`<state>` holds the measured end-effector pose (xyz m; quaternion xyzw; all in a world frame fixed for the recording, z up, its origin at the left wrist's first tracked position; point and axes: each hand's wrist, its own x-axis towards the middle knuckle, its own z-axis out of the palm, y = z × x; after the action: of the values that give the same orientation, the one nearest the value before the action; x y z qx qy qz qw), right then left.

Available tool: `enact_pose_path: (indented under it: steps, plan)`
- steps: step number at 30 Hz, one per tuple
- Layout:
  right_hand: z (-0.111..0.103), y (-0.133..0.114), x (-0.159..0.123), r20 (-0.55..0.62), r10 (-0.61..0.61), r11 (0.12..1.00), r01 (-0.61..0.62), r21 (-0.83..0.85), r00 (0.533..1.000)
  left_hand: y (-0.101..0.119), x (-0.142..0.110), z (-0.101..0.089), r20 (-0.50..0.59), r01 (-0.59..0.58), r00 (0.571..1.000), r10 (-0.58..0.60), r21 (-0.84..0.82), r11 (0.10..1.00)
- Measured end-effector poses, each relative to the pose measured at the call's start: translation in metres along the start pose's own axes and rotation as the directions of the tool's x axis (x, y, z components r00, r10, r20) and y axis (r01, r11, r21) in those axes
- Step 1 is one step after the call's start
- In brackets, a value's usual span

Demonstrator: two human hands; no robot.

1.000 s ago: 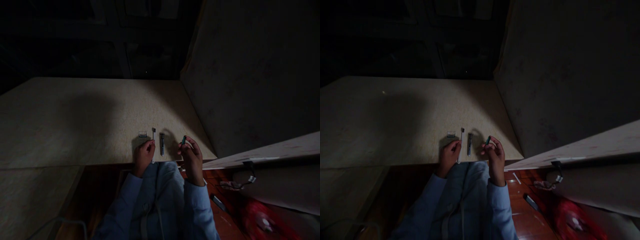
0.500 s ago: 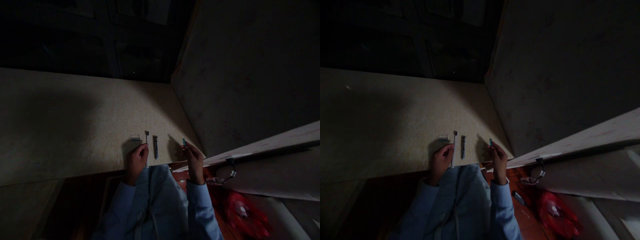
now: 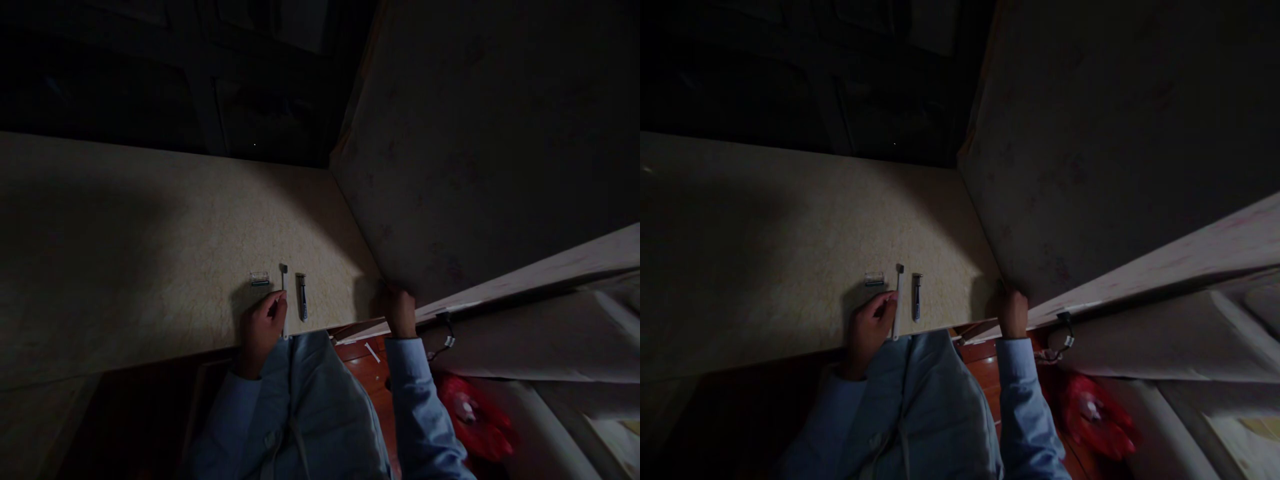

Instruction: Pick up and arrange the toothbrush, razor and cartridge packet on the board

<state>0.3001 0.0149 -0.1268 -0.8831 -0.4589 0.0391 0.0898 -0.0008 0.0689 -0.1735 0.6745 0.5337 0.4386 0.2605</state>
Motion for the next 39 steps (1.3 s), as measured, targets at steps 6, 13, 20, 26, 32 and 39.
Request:
enact_pose_path:
  steps: [6,13,20,26,32,39]
  plan:
    - [-0.001,0.000,0.007,0.057,-0.030,0.993,0.037,-0.115,0.998,0.001,0.000,0.000,-0.005,0.004,1.000,-0.004,-0.001,1.000]
    - [0.002,-0.001,0.008,0.075,-0.032,0.997,0.037,-0.074,0.997,0.002,0.000,-0.002,0.011,-0.011,1.000,0.010,0.006,1.000]
    - [0.007,-0.002,0.007,0.019,-0.010,0.999,0.011,-0.034,1.000,-0.001,-0.001,0.000,0.020,-0.009,1.000,0.008,0.051,0.999]
    - [0.011,0.001,-0.002,-0.045,-0.038,0.994,0.042,0.096,0.998,0.001,-0.001,0.000,0.018,0.005,1.000,-0.006,0.044,0.999]
    - [0.027,-0.021,-0.029,-0.099,-0.235,0.834,0.253,0.490,0.967,0.005,-0.001,0.000,0.015,0.008,1.000,-0.009,0.059,0.998]
    - [0.027,-0.092,-0.050,0.041,-0.436,0.702,0.311,0.641,0.899,0.005,-0.003,0.001,0.040,0.008,0.999,-0.011,0.069,0.998]
